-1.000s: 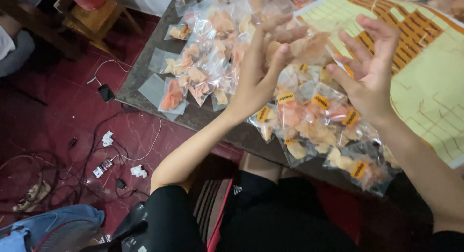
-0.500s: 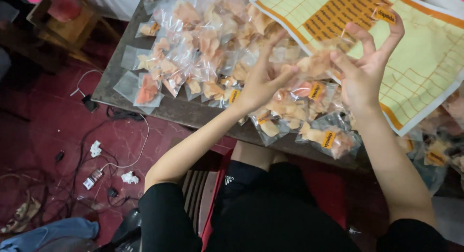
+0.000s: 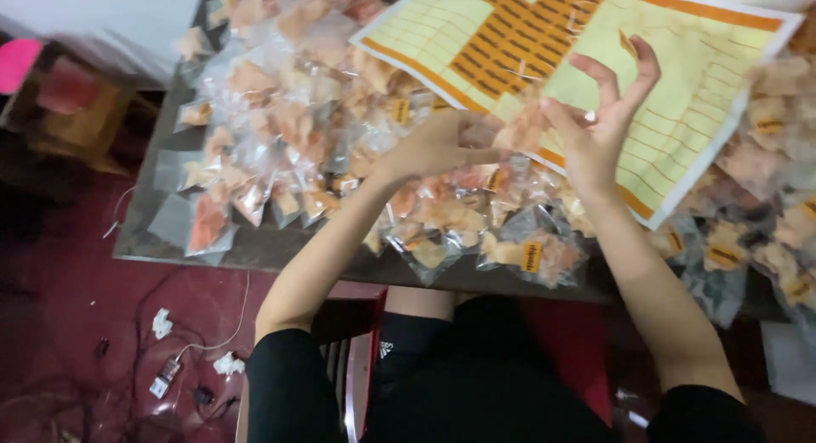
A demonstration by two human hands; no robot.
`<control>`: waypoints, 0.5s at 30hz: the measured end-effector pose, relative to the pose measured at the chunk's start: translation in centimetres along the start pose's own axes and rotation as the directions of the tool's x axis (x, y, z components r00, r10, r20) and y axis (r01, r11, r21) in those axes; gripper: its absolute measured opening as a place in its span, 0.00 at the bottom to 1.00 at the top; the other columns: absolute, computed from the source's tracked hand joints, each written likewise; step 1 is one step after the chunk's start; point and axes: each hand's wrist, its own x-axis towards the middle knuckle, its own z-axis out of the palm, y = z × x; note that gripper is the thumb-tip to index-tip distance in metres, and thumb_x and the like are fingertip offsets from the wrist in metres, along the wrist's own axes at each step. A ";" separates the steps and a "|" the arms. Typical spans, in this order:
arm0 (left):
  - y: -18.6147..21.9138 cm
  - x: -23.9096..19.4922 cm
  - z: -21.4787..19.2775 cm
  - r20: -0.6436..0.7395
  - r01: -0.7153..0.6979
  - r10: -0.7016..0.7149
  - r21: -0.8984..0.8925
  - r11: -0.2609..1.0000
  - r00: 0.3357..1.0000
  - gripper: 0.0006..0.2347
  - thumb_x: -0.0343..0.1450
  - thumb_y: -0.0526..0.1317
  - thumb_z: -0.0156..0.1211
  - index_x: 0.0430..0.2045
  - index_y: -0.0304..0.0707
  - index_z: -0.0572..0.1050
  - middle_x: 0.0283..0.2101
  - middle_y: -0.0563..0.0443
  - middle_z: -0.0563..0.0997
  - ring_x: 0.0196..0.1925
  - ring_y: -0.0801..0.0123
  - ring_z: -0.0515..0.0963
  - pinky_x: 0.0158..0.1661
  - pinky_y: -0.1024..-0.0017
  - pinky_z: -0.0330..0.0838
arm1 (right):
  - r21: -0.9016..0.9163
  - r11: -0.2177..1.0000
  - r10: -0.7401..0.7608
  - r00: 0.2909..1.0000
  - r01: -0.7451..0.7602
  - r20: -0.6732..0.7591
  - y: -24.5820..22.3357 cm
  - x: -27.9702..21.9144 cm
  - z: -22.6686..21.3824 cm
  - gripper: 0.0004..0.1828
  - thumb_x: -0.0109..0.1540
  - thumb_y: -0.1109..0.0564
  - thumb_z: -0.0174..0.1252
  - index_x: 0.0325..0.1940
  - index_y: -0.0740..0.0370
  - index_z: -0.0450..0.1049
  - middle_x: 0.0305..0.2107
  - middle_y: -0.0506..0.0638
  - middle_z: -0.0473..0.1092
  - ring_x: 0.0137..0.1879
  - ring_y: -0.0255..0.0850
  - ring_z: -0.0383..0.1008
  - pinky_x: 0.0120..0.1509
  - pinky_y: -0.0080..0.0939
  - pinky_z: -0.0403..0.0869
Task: The person sits on the floor and packs dried, light-brown snack pieces into small clear plastic bags. They place a yellow label on each bag, seal it, and set it aside on the table among other completed packages.
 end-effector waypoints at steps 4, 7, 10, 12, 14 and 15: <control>-0.4 1.5 0.5 0.002 -0.078 0.081 -0.238 0.968 0.997 0.14 0.69 0.40 0.59 0.46 0.36 0.72 0.17 0.64 0.74 0.13 0.89 0.63 0.14 0.92 0.53 | 0.215 0.975 -0.069 0.996 0.055 0.060 0.6 -0.4 -0.1 0.51 0.66 0.86 0.50 0.70 0.30 0.44 0.62 0.73 0.51 0.72 0.54 0.53 0.65 0.65 0.72; -1.3 2.2 0.9 -0.102 -0.309 0.295 -0.438 0.844 0.950 0.14 0.70 0.38 0.59 0.47 0.36 0.67 0.15 0.65 0.69 0.13 0.84 0.62 0.15 0.88 0.53 | 0.296 0.955 -0.010 0.999 -0.003 0.042 2.1 -1.3 -0.2 0.53 0.68 0.85 0.51 0.71 0.25 0.43 0.68 0.73 0.48 0.77 0.52 0.48 0.59 0.65 0.73; -2.4 2.9 1.3 -0.131 -0.353 0.334 -0.504 0.788 0.933 0.14 0.70 0.35 0.57 0.43 0.36 0.58 0.23 0.53 0.78 0.26 0.72 0.82 0.29 0.79 0.84 | 0.137 0.990 0.046 0.999 -0.043 -0.014 2.6 -1.8 0.0 0.58 0.65 0.81 0.66 0.75 0.29 0.41 0.76 0.43 0.32 0.81 0.61 0.59 0.54 0.54 0.85; -4.1 3.6 1.8 -0.247 -0.536 0.497 -0.126 0.835 0.832 0.16 0.75 0.40 0.52 0.55 0.35 0.59 0.17 0.59 0.75 0.15 0.82 0.71 0.13 0.89 0.56 | 0.048 0.997 0.064 0.996 -0.068 0.069 2.1 -1.7 0.6 0.61 0.63 0.90 0.56 0.74 0.30 0.38 0.75 0.55 0.35 0.74 0.59 0.64 0.41 0.39 0.79; -4.2 3.0 1.7 -0.228 -0.501 0.459 -0.185 0.846 0.859 0.15 0.74 0.41 0.54 0.52 0.37 0.63 0.17 0.62 0.71 0.15 0.83 0.65 0.15 0.89 0.54 | -0.025 0.995 0.096 0.992 -0.095 0.076 1.7 -2.0 0.6 0.60 0.61 0.88 0.59 0.74 0.35 0.38 0.75 0.54 0.33 0.68 0.57 0.69 0.38 0.34 0.78; -4.3 2.6 1.6 -0.205 -0.459 0.418 -0.237 0.856 0.885 0.14 0.72 0.42 0.57 0.49 0.38 0.68 0.17 0.64 0.67 0.16 0.84 0.59 0.16 0.88 0.51 | -0.091 0.989 0.128 0.989 -0.121 0.079 1.5 -2.1 0.8 0.60 0.60 0.87 0.62 0.75 0.39 0.37 0.75 0.53 0.32 0.62 0.55 0.74 0.35 0.30 0.77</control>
